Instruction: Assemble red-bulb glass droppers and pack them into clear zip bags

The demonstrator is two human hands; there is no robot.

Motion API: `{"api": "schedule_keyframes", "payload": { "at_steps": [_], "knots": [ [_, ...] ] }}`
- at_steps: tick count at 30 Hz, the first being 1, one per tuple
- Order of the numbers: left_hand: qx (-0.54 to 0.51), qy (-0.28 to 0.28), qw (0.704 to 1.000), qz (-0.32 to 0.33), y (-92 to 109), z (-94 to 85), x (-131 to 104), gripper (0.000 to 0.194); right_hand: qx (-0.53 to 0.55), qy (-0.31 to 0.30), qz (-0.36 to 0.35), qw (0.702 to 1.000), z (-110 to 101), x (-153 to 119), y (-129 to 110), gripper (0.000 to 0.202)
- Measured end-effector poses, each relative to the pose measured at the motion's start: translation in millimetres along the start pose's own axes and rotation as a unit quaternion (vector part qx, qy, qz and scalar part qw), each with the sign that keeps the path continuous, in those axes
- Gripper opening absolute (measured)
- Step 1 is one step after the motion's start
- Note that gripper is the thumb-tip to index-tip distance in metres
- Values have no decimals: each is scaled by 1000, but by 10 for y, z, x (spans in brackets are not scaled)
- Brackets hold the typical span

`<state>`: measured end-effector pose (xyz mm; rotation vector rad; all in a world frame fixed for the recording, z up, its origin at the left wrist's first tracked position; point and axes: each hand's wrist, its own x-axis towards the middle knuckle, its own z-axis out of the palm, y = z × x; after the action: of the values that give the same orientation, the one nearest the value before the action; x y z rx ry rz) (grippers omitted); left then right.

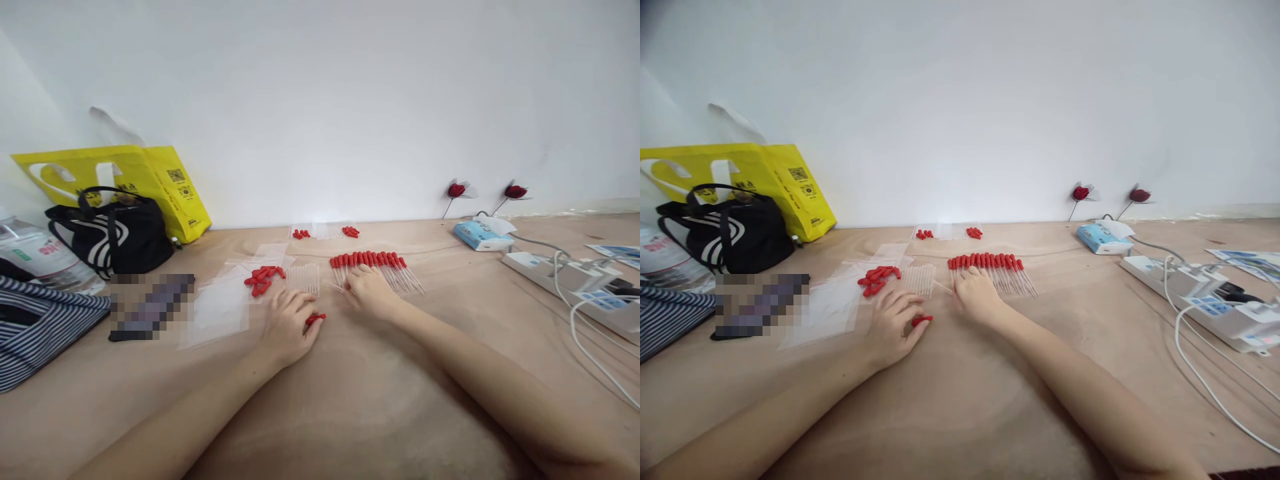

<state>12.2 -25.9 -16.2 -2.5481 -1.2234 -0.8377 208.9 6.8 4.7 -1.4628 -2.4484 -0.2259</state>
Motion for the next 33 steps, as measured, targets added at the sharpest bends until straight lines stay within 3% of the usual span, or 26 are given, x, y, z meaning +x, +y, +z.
{"api": "schedule_keyframes", "payload": {
  "at_steps": [3, 8, 13, 17, 23, 33],
  "knots": [
    [-25, -23, 999, -9, 50, 28, -8, 9, 16, -17, -74, 997, 0, -281, 185, 11],
    [-39, -37, 998, -21, 13, 48, -2, 10, 109, 4, -67, 992, 67, -502, 297, 11],
    [-33, -37, 999, -23, -18, 85, -17, 17, 207, 57, -28, 976, 155, -486, 286, 18],
    [-41, -27, 999, -13, -32, 104, -11, 17, 239, 60, -13, 969, 238, -466, 243, 12],
    [-53, -4, 999, 9, 2, 79, 13, 16, 186, 89, 32, 978, 248, -497, 120, 11],
    [-55, -3, 998, -29, 65, 35, 27, 13, 199, 105, 8, 974, 193, -491, -60, 11]
  ]
}}
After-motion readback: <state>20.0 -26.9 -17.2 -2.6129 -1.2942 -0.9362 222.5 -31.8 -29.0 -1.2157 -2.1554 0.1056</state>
